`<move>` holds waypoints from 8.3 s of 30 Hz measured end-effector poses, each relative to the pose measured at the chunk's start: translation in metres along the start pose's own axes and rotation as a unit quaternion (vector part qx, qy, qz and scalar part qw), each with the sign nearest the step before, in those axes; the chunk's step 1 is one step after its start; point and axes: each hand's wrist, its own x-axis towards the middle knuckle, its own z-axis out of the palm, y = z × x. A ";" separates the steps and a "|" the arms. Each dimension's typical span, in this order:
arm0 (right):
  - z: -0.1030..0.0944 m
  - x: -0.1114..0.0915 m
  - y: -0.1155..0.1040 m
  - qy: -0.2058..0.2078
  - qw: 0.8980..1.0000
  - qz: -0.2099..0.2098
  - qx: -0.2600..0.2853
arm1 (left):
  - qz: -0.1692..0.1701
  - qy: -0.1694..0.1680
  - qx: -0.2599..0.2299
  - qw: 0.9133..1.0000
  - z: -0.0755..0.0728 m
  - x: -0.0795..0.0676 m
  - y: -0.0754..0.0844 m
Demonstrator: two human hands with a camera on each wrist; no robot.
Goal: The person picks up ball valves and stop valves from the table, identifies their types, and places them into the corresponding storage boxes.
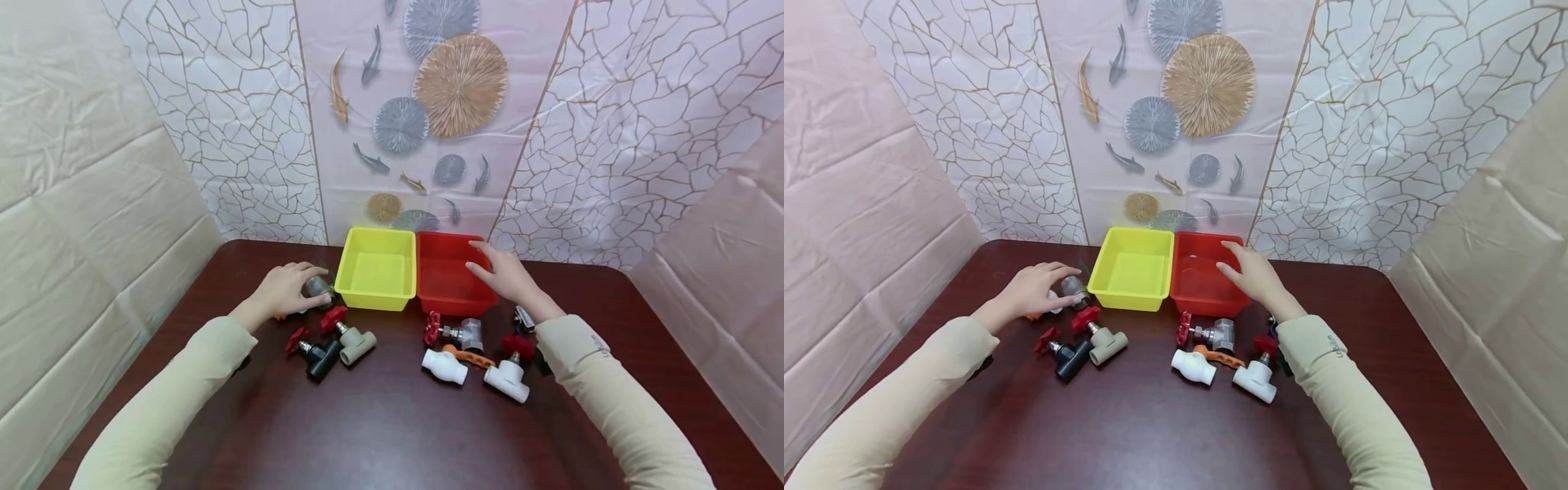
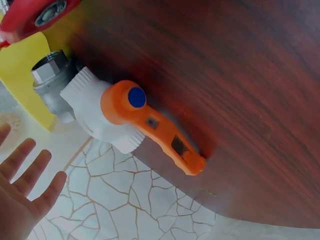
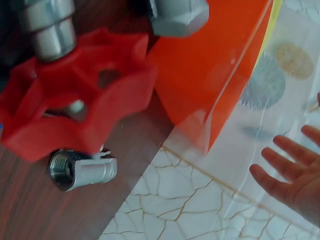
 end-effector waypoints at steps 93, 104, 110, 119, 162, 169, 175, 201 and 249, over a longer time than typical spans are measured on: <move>0.074 0.039 -0.048 -0.204 0.966 -0.124 -0.100 | 0.064 -0.037 -0.063 0.995 0.027 -0.076 0.047; 0.074 0.040 -0.048 -0.229 0.965 -0.109 -0.072 | 0.118 -0.054 -0.047 0.990 0.003 -0.059 0.058; 0.073 0.041 -0.048 -0.232 0.964 -0.112 -0.066 | 0.152 -0.051 -0.028 0.987 -0.012 -0.043 0.069; 0.076 0.041 -0.044 -0.233 0.963 -0.116 -0.066 | 0.191 -0.040 -0.013 0.981 -0.031 -0.013 0.081; 0.086 0.040 -0.035 -0.218 0.969 -0.113 -0.003 | 0.116 -0.047 0.048 0.991 -0.018 0.134 0.056; 0.087 0.035 -0.028 -0.217 0.971 -0.097 0.001 | 0.094 -0.062 0.032 0.993 0.000 0.154 0.063; 0.089 0.036 -0.026 -0.214 0.971 -0.108 0.012 | 0.058 -0.061 -0.003 0.996 0.016 0.165 0.060; 0.086 0.036 -0.034 -0.205 0.971 -0.121 0.009 | -0.080 -0.174 0.035 0.981 0.062 0.174 0.061; 0.091 0.034 -0.039 -0.207 0.970 -0.122 0.015 | -0.132 -0.196 0.038 0.971 0.049 0.167 0.069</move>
